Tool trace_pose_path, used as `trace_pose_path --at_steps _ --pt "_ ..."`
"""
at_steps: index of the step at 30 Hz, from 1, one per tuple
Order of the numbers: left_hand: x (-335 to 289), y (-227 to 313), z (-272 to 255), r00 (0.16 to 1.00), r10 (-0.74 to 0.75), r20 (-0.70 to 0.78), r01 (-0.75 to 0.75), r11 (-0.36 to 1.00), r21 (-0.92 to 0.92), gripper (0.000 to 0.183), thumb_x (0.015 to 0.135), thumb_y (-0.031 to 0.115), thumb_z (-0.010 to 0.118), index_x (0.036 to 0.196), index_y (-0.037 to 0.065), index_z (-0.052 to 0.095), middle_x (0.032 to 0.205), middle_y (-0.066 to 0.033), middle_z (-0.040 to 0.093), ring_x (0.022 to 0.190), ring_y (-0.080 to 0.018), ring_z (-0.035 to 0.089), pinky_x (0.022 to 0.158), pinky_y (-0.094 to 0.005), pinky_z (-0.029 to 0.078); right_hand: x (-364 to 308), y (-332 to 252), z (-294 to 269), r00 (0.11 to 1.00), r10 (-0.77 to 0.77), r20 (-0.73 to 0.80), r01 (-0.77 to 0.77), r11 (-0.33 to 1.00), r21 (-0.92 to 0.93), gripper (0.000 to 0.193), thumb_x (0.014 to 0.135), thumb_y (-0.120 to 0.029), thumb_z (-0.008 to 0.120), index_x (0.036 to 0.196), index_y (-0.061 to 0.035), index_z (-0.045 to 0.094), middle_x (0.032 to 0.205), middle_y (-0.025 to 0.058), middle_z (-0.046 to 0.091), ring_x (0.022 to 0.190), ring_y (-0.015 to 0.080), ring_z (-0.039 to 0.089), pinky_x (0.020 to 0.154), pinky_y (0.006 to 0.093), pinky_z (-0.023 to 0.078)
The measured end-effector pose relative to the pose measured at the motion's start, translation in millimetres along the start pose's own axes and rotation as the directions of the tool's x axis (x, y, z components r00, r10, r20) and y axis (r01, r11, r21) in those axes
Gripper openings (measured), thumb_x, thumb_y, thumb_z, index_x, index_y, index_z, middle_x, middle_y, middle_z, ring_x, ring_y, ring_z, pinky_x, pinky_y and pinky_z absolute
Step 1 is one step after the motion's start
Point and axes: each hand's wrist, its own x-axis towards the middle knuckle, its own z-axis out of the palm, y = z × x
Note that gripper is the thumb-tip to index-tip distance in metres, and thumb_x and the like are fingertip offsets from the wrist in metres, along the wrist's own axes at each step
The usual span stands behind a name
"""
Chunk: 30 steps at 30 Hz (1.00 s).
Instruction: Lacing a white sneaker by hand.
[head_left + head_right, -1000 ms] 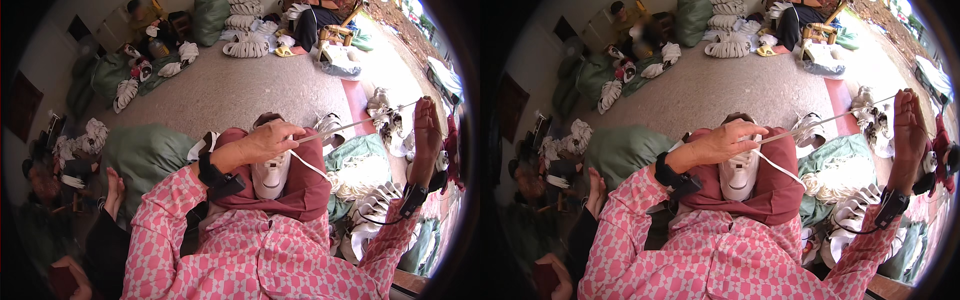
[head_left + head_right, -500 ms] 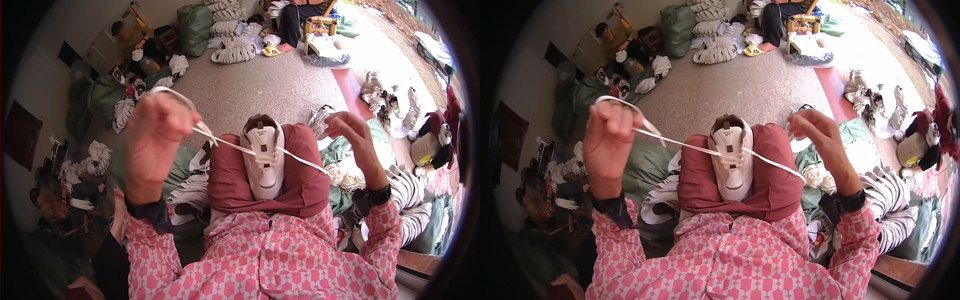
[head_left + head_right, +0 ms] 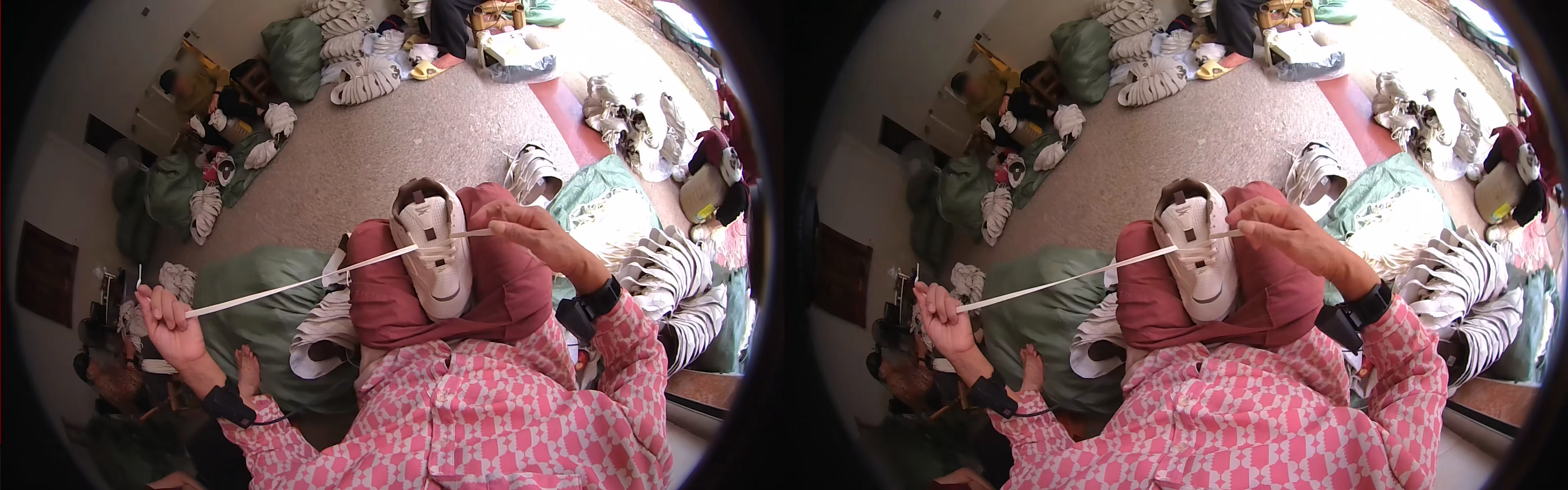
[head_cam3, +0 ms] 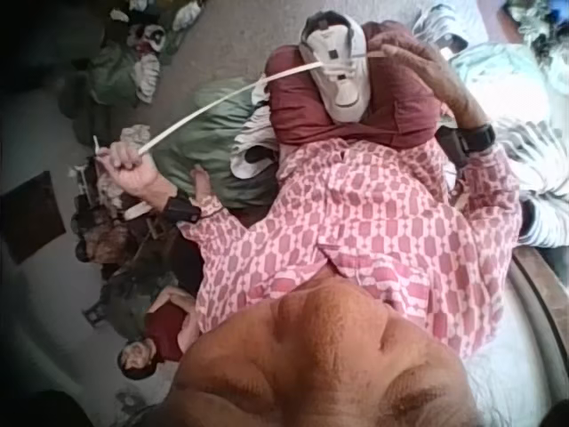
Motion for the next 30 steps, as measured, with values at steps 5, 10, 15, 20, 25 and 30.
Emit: trace_pose_path --at_steps 5,10,15,20,25,30 --pt "0.2 -80.3 19.4 0.977 -0.055 -0.208 0.137 0.904 0.404 0.024 0.101 0.021 0.052 0.109 0.000 0.060 0.058 0.0047 0.030 0.046 -0.0037 0.023 0.039 -0.0215 0.018 -35.2 -0.3 -37.8 0.934 -0.131 -0.332 0.353 0.472 0.808 0.028 0.102 -0.025 0.045 0.091 -0.0089 0.064 0.098 0.0102 0.065 0.106 0.0243 0.058 0.108 0.0453 0.036" --pt "-0.2 -190.1 47.0 0.922 -0.333 -0.200 0.355 0.514 0.781 0.014 0.092 0.012 0.064 0.092 0.000 0.073 0.073 0.0037 0.058 0.059 -0.0024 0.045 0.052 -0.0176 0.033 -89.2 4.9 -92.3 0.789 -0.116 -0.603 0.613 0.081 0.786 0.027 0.102 -0.022 0.047 0.079 -0.0090 0.048 0.078 0.0032 0.045 0.080 0.0189 0.047 0.105 0.0462 0.036" --pt "-1.4 -272.3 38.6 0.963 -0.258 0.081 0.021 0.371 0.929 0.011 0.084 0.006 0.069 0.092 0.000 0.073 0.076 -0.0064 0.065 0.071 -0.0137 0.061 0.064 -0.0267 0.047 -128.8 23.0 -116.2 0.743 -0.158 -0.651 0.667 0.097 0.738 0.010 0.100 -0.015 0.050 0.096 -0.0051 0.051 0.086 0.0037 0.046 0.081 0.0178 0.047 0.094 0.0420 0.040" --pt "2.8 -303.6 44.3 0.935 -0.276 0.221 -0.183 0.158 0.970 0.012 0.077 0.007 0.073 0.089 0.005 0.073 0.071 -0.0073 0.061 0.066 -0.0204 0.061 0.060 -0.0298 0.047 -145.4 58.8 -130.4 0.740 -0.059 -0.671 0.671 0.149 0.727 0.029 0.100 -0.008 0.049 0.127 -0.0002 0.048 0.099 0.0053 0.049 0.080 0.0135 0.047 0.081 0.0309 0.045" --pt "5.2 -310.2 51.9 0.908 -0.258 0.331 -0.377 -0.154 0.914 0.004 0.076 0.011 0.070 0.075 0.008 0.069 0.081 -0.0081 0.062 0.074 -0.0293 0.063 0.066 -0.0386 0.050 -147.4 74.9 -129.6 0.750 0.021 -0.661 0.587 0.442 0.679 0.046 0.099 -0.007 0.051 0.141 0.0032 0.037 0.107 0.0056 0.055 0.073 0.0082 0.048 0.058 0.0199 0.043" --pt "12.4 -309.1 51.0 0.888 -0.398 0.229 -0.357 -0.284 0.890 0.010 0.079 0.015 0.066 0.076 0.006 0.067 0.087 -0.0100 0.059 0.077 -0.0318 0.062 0.068 -0.0423 0.049 -133.6 64.8 -110.7 0.790 0.065 -0.609 0.471 0.572 0.672 0.044 0.097 -0.008 0.053 0.138 0.0042 0.041 0.106 0.0066 0.058 0.075 0.0084 0.054 0.059 0.0200 0.047"
